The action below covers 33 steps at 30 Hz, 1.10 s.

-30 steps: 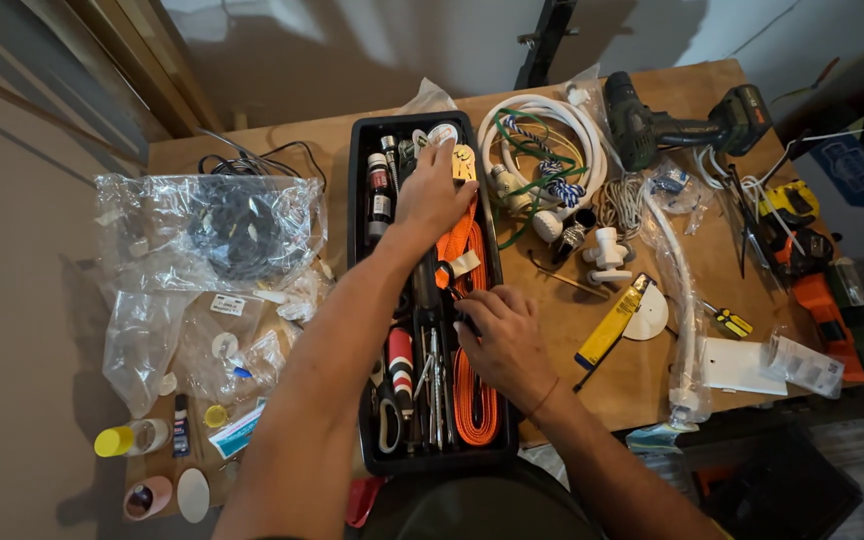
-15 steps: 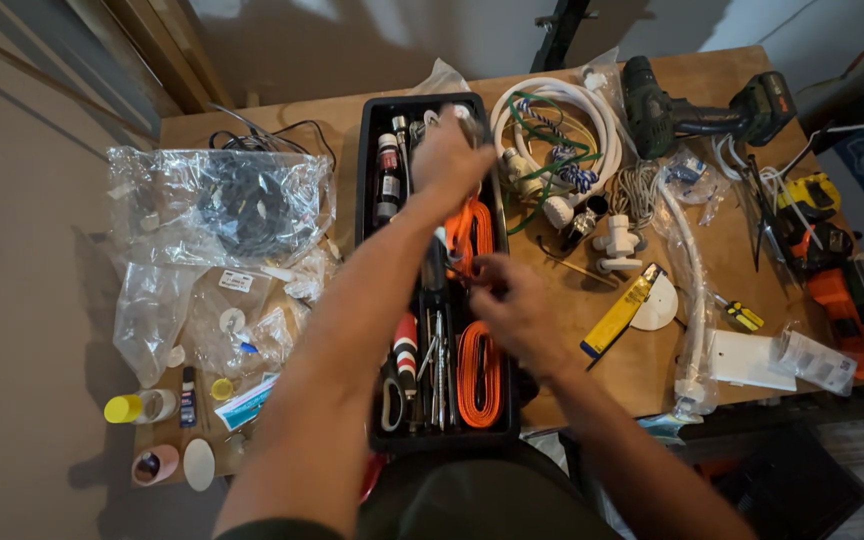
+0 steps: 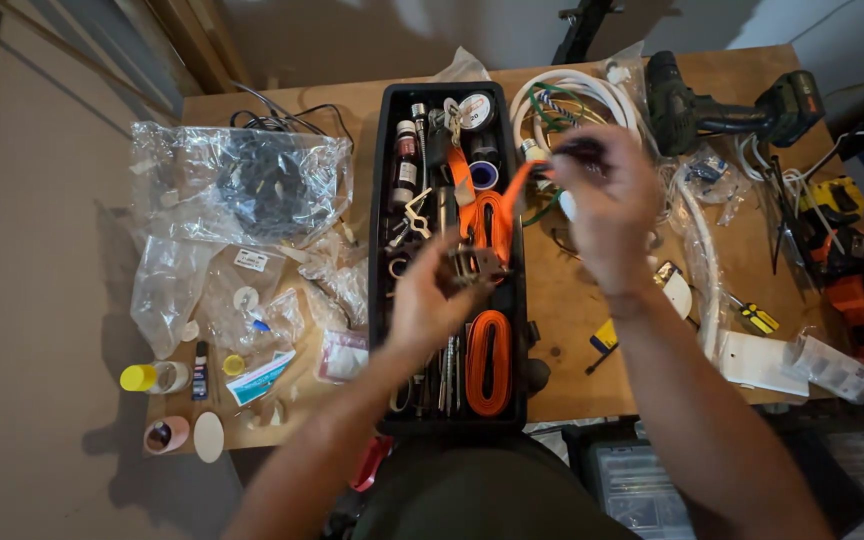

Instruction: Organize various mechanical tools and components within a black carrying case on a wooden table.

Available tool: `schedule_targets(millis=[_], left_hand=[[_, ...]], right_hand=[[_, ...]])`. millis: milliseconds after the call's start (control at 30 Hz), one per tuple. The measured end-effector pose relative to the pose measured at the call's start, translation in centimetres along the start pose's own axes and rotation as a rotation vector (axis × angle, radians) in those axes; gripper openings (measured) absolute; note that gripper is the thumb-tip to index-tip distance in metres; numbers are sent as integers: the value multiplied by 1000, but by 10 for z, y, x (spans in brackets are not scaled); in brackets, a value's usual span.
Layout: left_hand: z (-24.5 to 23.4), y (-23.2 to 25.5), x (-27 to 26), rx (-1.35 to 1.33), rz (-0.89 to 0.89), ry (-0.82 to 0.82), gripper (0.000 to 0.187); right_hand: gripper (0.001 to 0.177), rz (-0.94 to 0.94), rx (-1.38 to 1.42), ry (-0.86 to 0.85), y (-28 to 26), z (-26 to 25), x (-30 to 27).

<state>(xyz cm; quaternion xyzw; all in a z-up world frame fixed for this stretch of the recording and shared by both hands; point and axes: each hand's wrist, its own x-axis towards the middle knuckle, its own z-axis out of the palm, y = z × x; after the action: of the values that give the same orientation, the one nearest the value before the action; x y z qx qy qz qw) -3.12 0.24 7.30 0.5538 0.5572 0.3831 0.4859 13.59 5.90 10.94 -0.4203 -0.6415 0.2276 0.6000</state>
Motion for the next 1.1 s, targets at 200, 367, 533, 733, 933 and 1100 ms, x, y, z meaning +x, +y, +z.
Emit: schedule_targets(millis=[200,367,533,733,933,1100], left_hand=[[24,-41,-19,227,-28,35,46],[24,-38,-14,670,-18,-45,64],[17,-42,-4,811,-92,-81,56],[8,-27,-5,839,-143,-224,62],[11,-63,-6,690,49,46,31],[19,-64,-9,771,277,154,60]], right_hand=[[8,-2,17,-270,7,27,20],[4,526,349,-112,14,43,46],[3,721,229,38,35,66,67],[8,761,24,-177,101,77,62],[25,435,-588,-389,144,60,46],[26,165,-413,-472,68,40,17]])
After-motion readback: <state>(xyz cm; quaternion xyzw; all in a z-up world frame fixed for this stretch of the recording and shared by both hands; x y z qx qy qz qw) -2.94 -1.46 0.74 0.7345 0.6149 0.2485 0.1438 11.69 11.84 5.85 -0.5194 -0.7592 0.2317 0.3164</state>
